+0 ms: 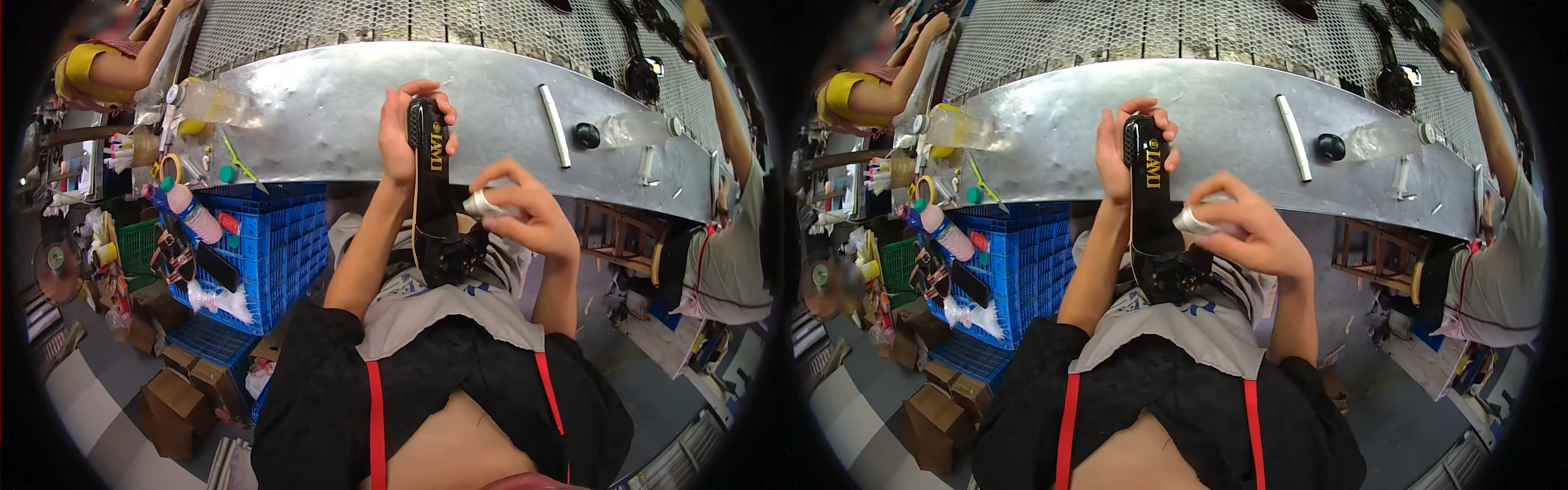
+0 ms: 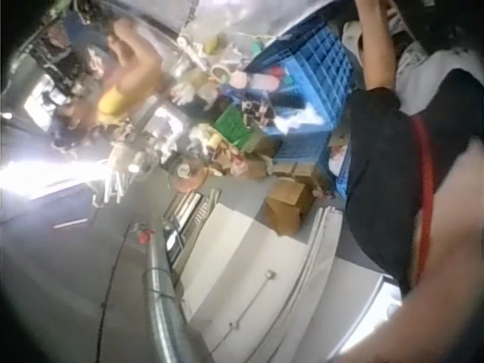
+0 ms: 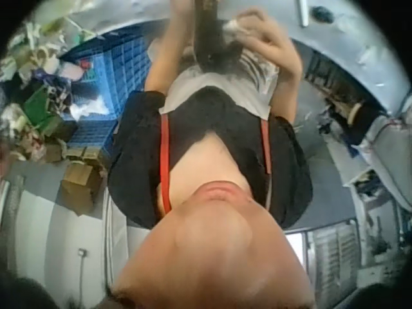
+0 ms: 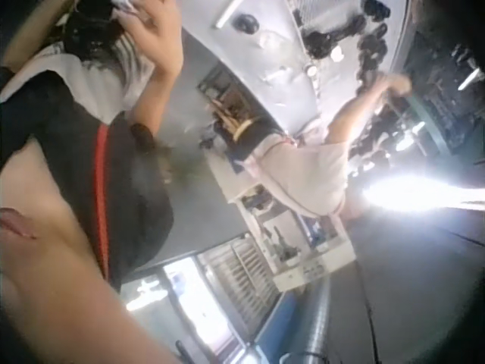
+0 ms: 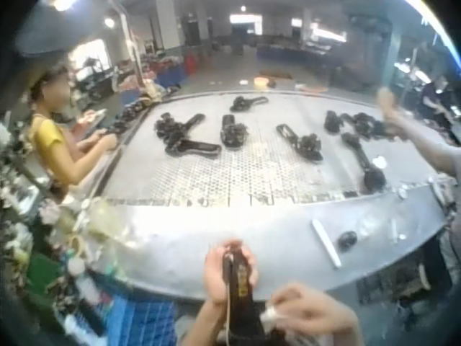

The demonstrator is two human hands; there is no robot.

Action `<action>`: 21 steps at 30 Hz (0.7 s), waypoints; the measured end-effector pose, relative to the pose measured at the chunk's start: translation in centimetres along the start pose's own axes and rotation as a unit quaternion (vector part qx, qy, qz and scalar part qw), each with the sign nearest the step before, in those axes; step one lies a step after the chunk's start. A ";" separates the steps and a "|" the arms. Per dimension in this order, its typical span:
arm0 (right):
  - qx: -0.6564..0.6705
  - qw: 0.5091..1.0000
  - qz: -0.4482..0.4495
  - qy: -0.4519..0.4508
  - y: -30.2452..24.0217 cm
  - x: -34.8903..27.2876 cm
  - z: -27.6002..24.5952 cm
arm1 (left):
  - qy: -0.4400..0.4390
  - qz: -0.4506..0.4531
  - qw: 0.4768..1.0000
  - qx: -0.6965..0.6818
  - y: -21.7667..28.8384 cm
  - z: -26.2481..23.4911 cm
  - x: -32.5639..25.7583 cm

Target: Cleaning and inspecting shoe soles and uppers at a manufacturing conveyor belt.

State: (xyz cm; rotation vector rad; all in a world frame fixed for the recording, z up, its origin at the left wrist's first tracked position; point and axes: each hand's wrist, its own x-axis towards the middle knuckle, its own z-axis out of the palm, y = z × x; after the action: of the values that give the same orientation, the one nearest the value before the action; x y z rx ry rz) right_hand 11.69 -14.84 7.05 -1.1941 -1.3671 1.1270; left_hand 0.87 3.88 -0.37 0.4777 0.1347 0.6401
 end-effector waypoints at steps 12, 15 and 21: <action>-0.417 0.893 -0.151 0.069 -1.6 4.6 2.8 | -0.010 0.017 1.000 -0.016 1.4 3.9 -1.7; -0.467 0.854 -0.198 0.116 -1.8 6.5 1.1 | 0.034 -0.005 0.999 -0.007 1.7 5.1 -2.6; -0.537 0.817 -0.109 0.182 -1.1 8.8 -3.1 | 0.023 0.012 1.000 -0.005 0.7 4.0 -2.5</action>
State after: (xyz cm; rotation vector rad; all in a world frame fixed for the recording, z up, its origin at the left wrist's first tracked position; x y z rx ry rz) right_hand 14.17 -6.00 9.28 -1.8256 -1.7993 -0.1743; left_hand -0.40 1.34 3.37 0.4559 0.1699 0.6746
